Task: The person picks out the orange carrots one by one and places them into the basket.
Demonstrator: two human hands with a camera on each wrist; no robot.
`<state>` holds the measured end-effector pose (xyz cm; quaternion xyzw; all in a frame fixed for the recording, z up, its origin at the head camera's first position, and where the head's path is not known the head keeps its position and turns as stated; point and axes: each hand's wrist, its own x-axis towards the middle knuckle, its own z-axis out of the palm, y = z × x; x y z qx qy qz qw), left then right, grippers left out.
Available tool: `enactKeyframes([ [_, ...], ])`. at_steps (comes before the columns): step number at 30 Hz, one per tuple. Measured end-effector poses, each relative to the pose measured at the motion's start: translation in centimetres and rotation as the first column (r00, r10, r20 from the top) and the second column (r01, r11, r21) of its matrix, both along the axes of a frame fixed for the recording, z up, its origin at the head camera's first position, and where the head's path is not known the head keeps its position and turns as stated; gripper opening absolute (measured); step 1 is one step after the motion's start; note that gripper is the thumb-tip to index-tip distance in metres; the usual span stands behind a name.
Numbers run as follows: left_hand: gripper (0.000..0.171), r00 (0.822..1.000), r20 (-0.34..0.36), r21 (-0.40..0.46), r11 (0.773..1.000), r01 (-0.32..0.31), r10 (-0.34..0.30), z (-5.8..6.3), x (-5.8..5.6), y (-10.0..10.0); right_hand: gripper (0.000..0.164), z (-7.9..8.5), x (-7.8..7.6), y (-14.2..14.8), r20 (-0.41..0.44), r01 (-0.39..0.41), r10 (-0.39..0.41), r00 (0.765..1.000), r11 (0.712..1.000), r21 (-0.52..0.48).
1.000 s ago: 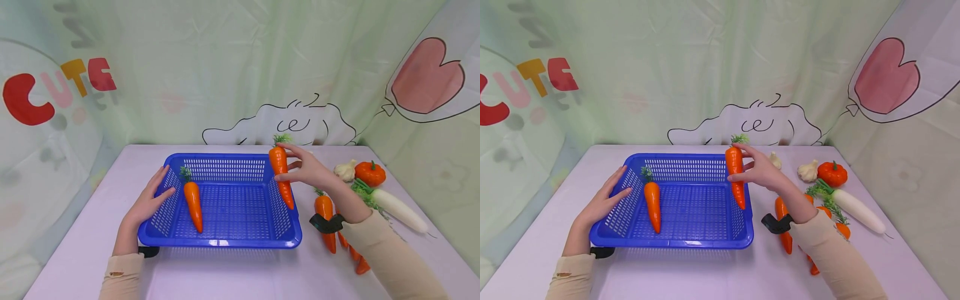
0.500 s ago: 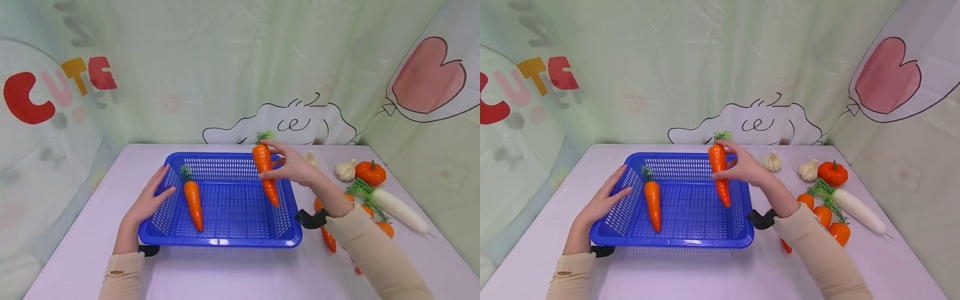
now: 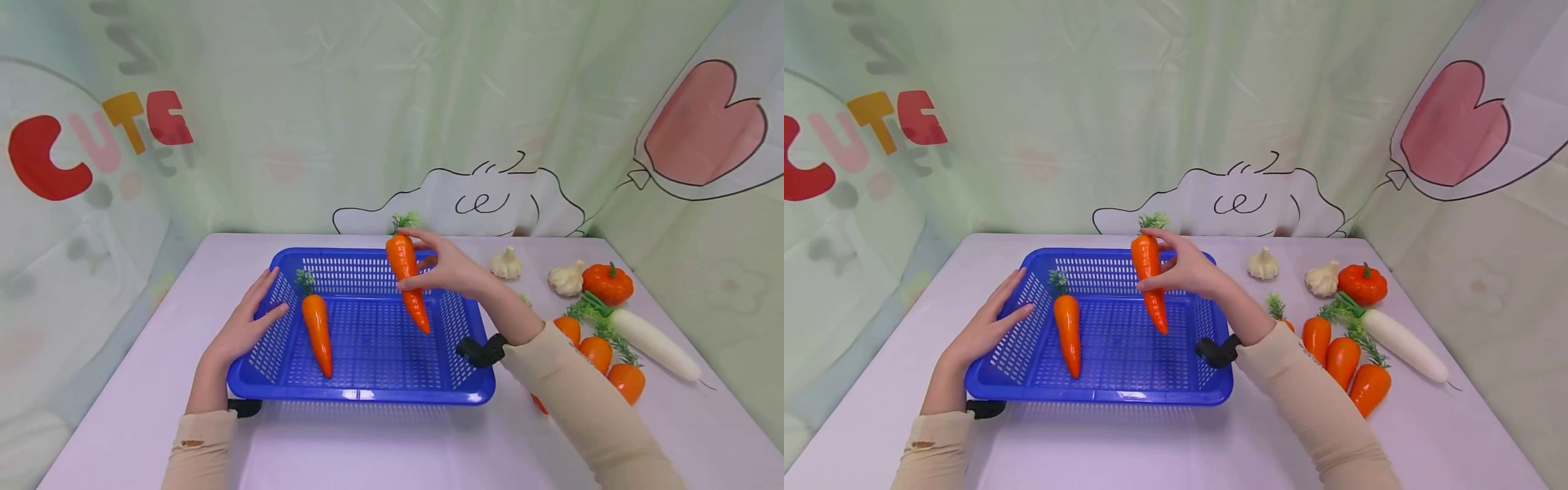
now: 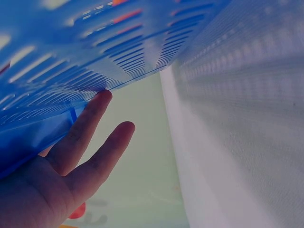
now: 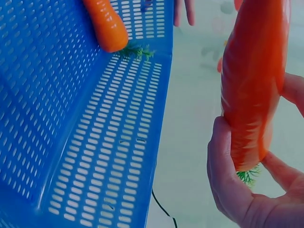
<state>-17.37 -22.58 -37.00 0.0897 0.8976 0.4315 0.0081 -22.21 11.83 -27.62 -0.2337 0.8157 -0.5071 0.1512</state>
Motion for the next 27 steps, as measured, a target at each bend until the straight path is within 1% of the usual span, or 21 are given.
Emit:
enactKeyframes([
  [5,0.069,1.000,0.000,-0.002,1.000,-0.001,0.001,0.0,0.0,-0.1,0.080,-0.3,-0.3,-1.3,-0.017,-0.042,0.042,0.999,0.999,-0.014],
  [8,0.069,1.000,-0.005,0.001,1.000,0.003,-0.003,0.0,0.0,-0.1,0.080,-0.6,-0.4,-2.2,-0.023,-0.043,0.043,0.999,0.999,0.001],
  [10,0.069,1.000,-0.007,0.004,1.000,0.006,-0.006,0.0,-0.1,-0.1,0.080,-0.8,-0.5,-2.7,-0.012,-0.046,0.046,0.999,0.999,-0.002],
  [12,0.069,1.000,-0.009,0.007,1.000,0.009,-0.008,0.0,-0.1,-0.1,0.080,-1.1,-0.7,-3.1,-0.002,-0.057,0.057,0.998,0.998,-0.019],
  [17,0.069,1.000,-0.007,0.004,1.000,0.010,-0.010,0.0,-0.2,0.0,0.080,-2.0,-1.0,-4.1,-0.008,-0.092,0.091,0.996,0.994,-0.065],
  [27,0.069,1.000,-0.008,0.001,1.000,0.011,-0.011,0.0,-0.1,0.0,0.081,-3.5,-1.6,-5.8,0.035,-0.090,0.092,0.995,0.995,-0.038],
])
